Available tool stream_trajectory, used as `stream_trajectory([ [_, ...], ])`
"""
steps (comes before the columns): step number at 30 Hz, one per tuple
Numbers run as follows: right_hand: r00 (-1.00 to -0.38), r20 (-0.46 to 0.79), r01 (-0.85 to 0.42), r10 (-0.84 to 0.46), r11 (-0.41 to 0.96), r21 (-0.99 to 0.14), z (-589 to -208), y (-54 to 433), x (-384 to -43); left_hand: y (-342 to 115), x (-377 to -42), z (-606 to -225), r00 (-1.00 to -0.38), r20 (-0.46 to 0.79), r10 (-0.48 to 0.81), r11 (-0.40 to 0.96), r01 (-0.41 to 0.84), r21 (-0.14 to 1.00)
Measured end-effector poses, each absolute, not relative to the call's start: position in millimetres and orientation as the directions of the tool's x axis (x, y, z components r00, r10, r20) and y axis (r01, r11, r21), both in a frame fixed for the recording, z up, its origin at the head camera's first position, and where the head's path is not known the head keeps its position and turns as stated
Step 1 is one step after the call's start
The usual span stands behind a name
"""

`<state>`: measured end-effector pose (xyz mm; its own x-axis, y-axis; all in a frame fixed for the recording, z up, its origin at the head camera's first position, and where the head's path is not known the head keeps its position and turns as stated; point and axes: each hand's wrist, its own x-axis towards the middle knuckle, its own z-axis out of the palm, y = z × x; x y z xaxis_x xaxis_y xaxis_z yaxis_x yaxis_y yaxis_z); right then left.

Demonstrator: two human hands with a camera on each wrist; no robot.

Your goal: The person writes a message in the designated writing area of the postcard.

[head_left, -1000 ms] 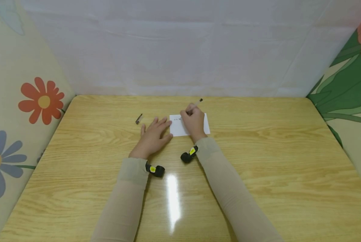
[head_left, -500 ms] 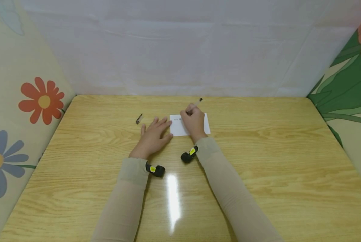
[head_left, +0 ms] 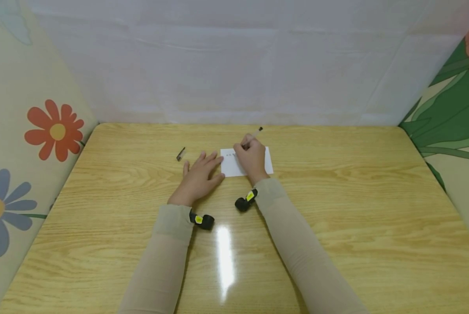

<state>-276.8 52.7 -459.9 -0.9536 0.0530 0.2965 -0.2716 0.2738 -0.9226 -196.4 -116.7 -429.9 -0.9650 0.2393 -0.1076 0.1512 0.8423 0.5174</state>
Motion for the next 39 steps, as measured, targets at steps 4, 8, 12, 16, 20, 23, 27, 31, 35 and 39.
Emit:
stream_trajectory([
  [4,-0.952,0.301,-0.273,0.061,0.278,-0.921,-459.8,52.5,-276.9,-116.9,-196.0,-429.4,-0.965,-0.108,0.240,0.843,0.152,0.516],
  [8,-0.947,0.310,-0.278,0.088,0.265,-0.923,-459.8,52.8,-276.5,-116.6,-195.5,-428.8,-0.965,-0.110,0.239,0.844,0.151,0.514],
  [12,-0.934,0.331,-0.288,0.139,0.259,-0.922,-459.0,53.3,-275.9,-116.3,-195.6,-428.5,-0.965,-0.112,0.238,0.845,0.149,0.514],
  [16,-0.929,0.334,-0.287,0.160,0.258,-0.923,-459.2,53.3,-276.0,-116.3,-195.5,-428.5,-0.965,-0.114,0.237,0.846,0.147,0.512],
  [20,-0.935,0.323,-0.279,0.149,0.256,-0.926,-460.0,52.8,-276.9,-116.4,-195.4,-428.2,-0.965,-0.116,0.237,0.846,0.145,0.513],
  [23,-0.937,0.319,-0.274,0.144,0.263,-0.925,-460.6,52.7,-277.8,-116.3,-195.6,-427.9,-0.965,-0.116,0.235,0.845,0.144,0.515],
  [27,-0.939,0.313,-0.268,0.142,0.265,-0.926,-461.2,52.8,-278.8,-116.0,-196.8,-428.1,-0.965,-0.115,0.236,0.845,0.145,0.515],
  [31,-0.940,0.309,-0.265,0.142,0.266,-0.927,-461.1,52.8,-278.6,-115.6,-196.8,-427.8,-0.964,-0.122,0.234,0.845,0.140,0.516],
  [35,-0.940,0.308,-0.263,0.143,0.268,-0.927,-460.9,53.0,-278.2,-115.6,-196.7,-427.5,-0.964,-0.126,0.233,0.845,0.137,0.517],
  [39,-0.940,0.310,-0.263,0.140,0.278,-0.924,-461.1,53.4,-278.2,-115.3,-196.7,-427.7,-0.964,-0.122,0.236,0.845,0.141,0.515],
])
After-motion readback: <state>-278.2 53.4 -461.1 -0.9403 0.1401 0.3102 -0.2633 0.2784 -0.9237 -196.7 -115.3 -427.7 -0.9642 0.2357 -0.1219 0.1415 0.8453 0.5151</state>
